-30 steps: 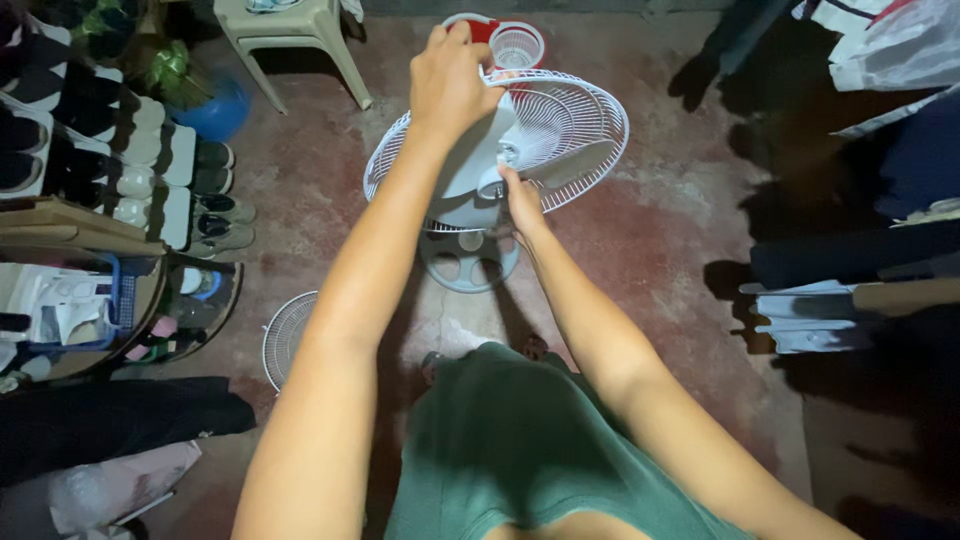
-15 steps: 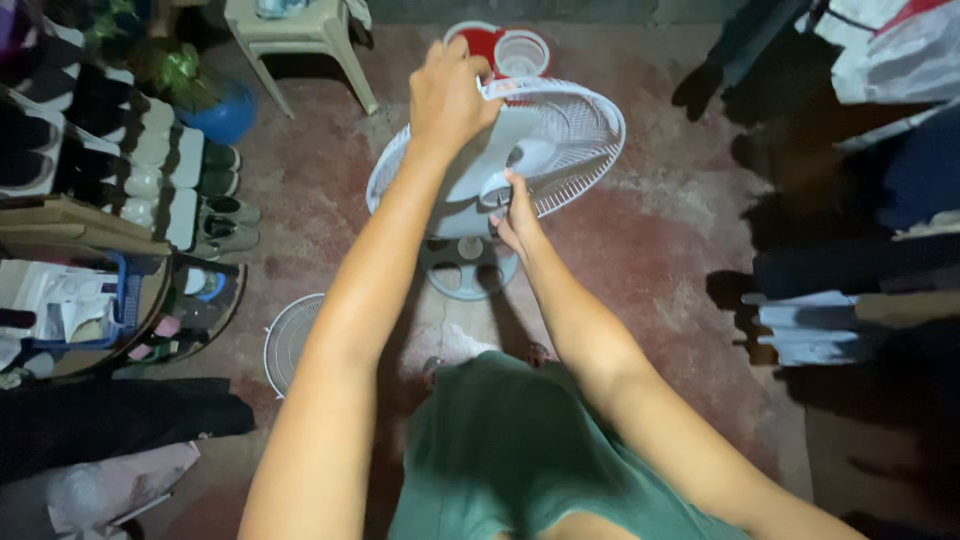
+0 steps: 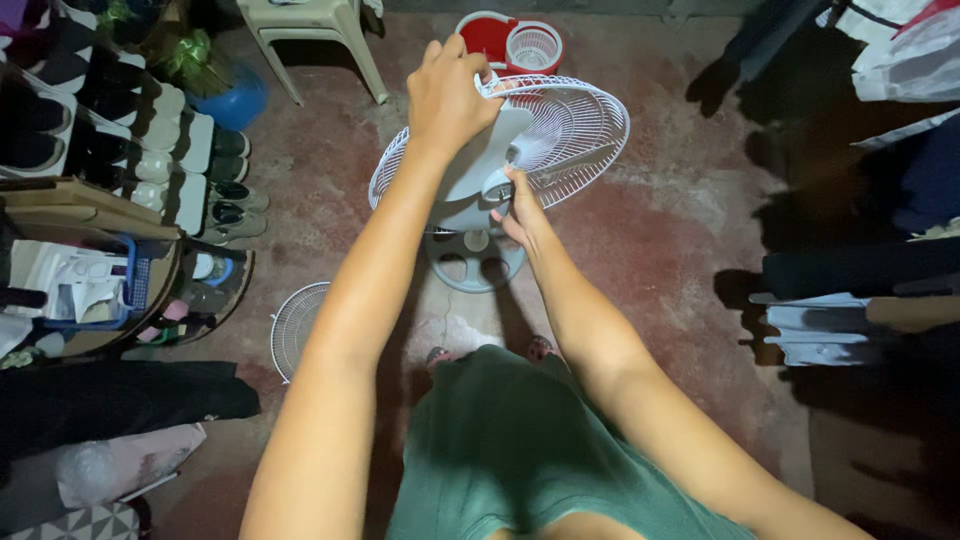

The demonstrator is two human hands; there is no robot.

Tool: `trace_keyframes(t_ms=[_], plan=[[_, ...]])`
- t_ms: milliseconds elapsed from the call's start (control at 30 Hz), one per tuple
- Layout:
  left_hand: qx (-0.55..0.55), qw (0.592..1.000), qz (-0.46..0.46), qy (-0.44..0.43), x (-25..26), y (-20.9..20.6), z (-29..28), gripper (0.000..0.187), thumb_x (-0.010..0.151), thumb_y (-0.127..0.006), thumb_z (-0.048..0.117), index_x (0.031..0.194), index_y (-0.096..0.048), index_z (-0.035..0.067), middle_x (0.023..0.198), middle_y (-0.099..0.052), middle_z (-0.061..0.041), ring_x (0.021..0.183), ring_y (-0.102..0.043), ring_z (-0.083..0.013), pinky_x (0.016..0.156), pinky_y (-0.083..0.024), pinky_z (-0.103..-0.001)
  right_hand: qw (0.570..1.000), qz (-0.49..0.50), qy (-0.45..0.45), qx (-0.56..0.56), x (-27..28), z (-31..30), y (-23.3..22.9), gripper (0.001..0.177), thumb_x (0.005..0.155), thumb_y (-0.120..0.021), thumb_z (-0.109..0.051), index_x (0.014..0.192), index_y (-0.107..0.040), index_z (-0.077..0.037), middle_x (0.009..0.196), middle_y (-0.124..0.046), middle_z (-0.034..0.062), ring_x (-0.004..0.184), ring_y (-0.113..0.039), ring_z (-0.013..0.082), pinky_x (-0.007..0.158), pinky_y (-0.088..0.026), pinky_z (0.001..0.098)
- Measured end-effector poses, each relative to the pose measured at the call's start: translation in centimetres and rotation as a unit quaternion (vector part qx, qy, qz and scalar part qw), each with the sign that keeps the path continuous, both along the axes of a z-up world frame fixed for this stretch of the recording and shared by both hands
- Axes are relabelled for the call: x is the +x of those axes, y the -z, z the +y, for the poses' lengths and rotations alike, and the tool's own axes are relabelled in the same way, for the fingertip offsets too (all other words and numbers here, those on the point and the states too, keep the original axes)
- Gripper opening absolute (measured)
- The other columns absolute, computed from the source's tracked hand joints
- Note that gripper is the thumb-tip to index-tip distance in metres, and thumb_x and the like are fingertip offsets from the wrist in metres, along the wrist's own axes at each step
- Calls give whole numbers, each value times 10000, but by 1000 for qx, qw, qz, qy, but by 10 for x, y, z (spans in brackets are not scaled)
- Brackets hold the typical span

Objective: The person disassembles a white pedestal fan by removing the front grille, unscrewing the central hub to detach the blades, and then removing the rear grille. The components are placed on the floor.

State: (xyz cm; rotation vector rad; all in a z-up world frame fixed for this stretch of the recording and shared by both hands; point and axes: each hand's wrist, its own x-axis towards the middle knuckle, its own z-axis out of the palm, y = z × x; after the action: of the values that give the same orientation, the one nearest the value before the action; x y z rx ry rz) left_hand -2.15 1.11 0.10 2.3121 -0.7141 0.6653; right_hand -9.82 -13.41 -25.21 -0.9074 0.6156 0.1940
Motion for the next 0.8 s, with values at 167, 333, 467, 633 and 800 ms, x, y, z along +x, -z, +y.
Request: trace_keyframes(t_ms=[167,333,467,633,800], plan=[[-7,1000,-17,-5,0,0,0,307,687,-910,377,755,-762,117,907,-613,-66,921,-593,-310,689,-523,-470,998,23,7,-63,-4,-5,-13,419,821,-727,-472,1122,-658,-188,1040,-672,-14,964,-603,136,812,-451,379],[-3,1000,-7,-11,1,0,-3,325,683,-910,391,737,-752,112,896,-608,-65,900,-589,-305,670,-521,-466,995,-25,-33,-93,-12,-3,-41,381,843,-711,-409,1024,-679,-75,847,-692,43,698,-640,166,574,-480,320],[-10,1000,-28,0,3,2,-6,318,692,-910,395,746,-758,120,909,-610,-66,899,-585,-306,660,-516,-466,996,-46,-29,-72,-18,-2,-51,346,846,-707,-354,985,-699,-37,855,-726,57,729,-698,161,653,-595,338],[1,1000,-19,0,7,4,-3,282,712,-908,363,769,-765,127,904,-605,-61,905,-579,-302,672,-509,-466,995,-52,2,-81,-26,0,-36,319,876,-730,-368,996,-685,-76,832,-666,16,706,-608,114,584,-441,301],[2,1000,-1,9,3,-4,2,295,707,-911,360,784,-758,120,906,-601,-59,916,-581,-294,713,-510,-465,995,-56,-3,-84,-39,-5,-20,337,907,-731,-352,1076,-669,-68,904,-662,8,782,-615,108,657,-470,275]])
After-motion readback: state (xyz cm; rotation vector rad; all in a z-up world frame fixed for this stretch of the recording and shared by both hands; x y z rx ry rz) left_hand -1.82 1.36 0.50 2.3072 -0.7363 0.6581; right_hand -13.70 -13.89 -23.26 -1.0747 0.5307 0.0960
